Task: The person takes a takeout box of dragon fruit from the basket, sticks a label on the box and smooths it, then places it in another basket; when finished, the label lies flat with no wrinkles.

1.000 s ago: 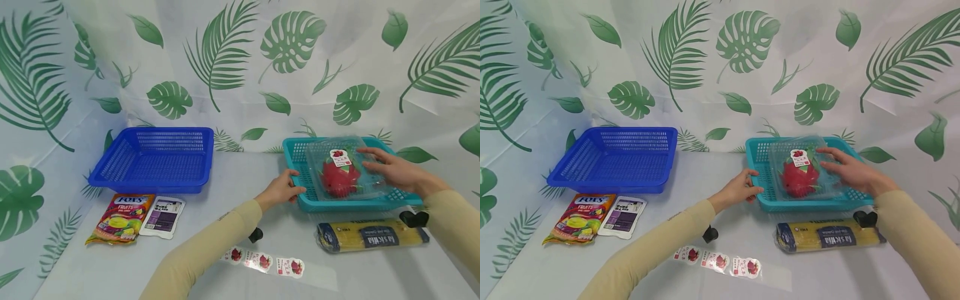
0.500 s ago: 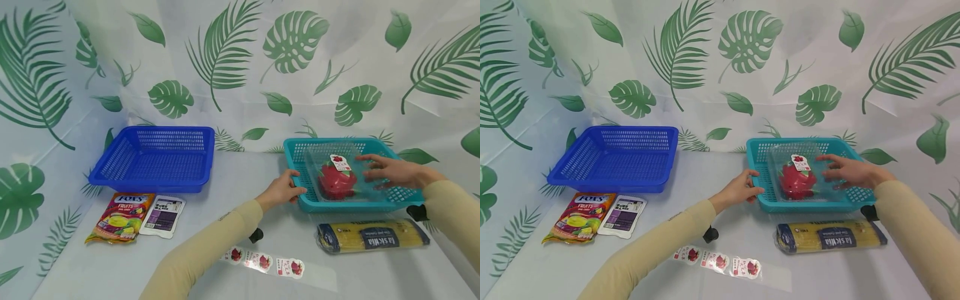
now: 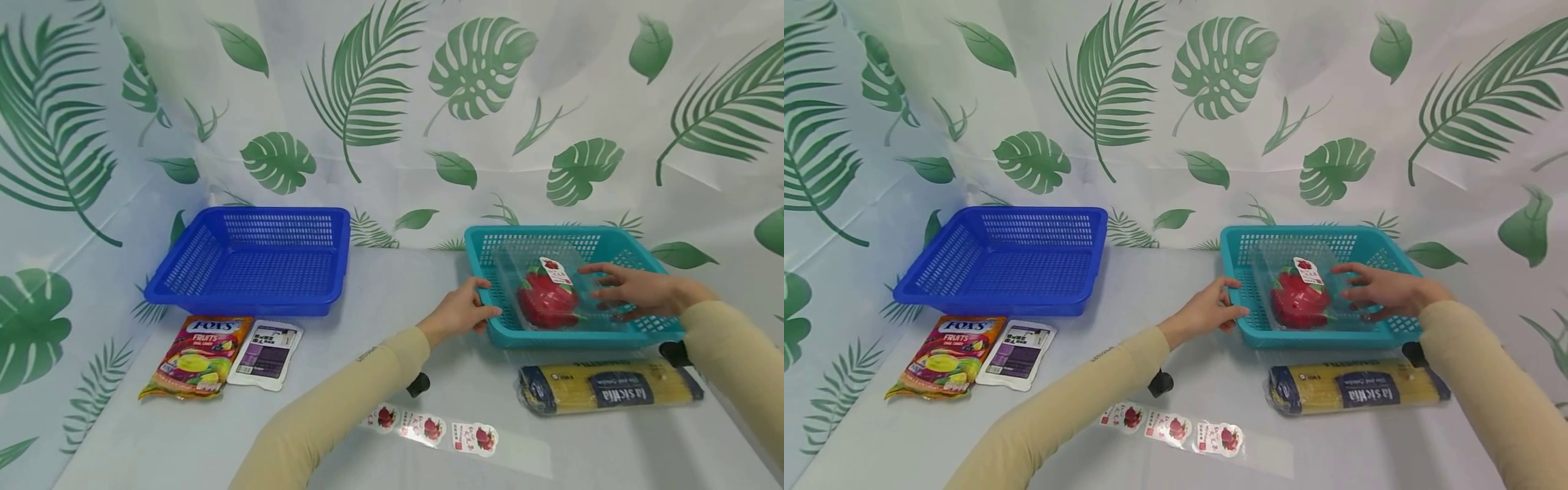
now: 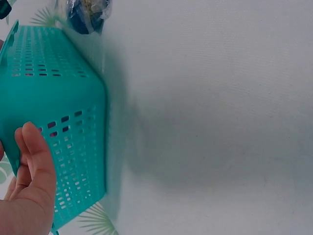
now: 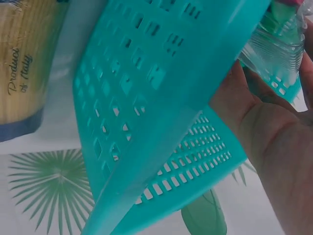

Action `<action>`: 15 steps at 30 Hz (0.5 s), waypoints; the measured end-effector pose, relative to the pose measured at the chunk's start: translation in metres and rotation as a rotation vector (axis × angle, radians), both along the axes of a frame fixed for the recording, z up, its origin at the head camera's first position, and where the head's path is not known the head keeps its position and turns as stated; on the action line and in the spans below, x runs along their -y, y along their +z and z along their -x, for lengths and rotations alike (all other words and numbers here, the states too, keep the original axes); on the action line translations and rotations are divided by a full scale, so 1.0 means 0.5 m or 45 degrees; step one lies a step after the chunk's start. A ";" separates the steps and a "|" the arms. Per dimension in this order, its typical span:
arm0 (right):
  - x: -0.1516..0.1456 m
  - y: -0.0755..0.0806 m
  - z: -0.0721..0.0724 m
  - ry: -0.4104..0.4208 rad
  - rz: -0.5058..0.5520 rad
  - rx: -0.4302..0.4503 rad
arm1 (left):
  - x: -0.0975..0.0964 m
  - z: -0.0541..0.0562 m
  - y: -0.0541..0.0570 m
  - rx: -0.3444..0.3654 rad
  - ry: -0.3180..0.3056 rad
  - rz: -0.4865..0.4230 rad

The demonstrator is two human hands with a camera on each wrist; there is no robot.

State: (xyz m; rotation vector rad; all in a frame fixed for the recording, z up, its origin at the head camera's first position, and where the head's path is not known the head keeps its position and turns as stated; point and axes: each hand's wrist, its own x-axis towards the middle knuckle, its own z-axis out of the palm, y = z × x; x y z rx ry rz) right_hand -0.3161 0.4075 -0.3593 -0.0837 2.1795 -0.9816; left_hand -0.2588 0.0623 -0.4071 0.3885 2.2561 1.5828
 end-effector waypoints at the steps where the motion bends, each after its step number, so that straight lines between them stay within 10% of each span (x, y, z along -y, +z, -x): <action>1: 0.000 0.000 0.000 -0.004 0.001 0.003 | 0.000 0.000 0.000 -0.002 0.001 0.002; 15: -0.007 -0.005 -0.006 -0.018 0.024 -0.011 | -0.001 0.002 -0.005 -0.009 0.007 -0.014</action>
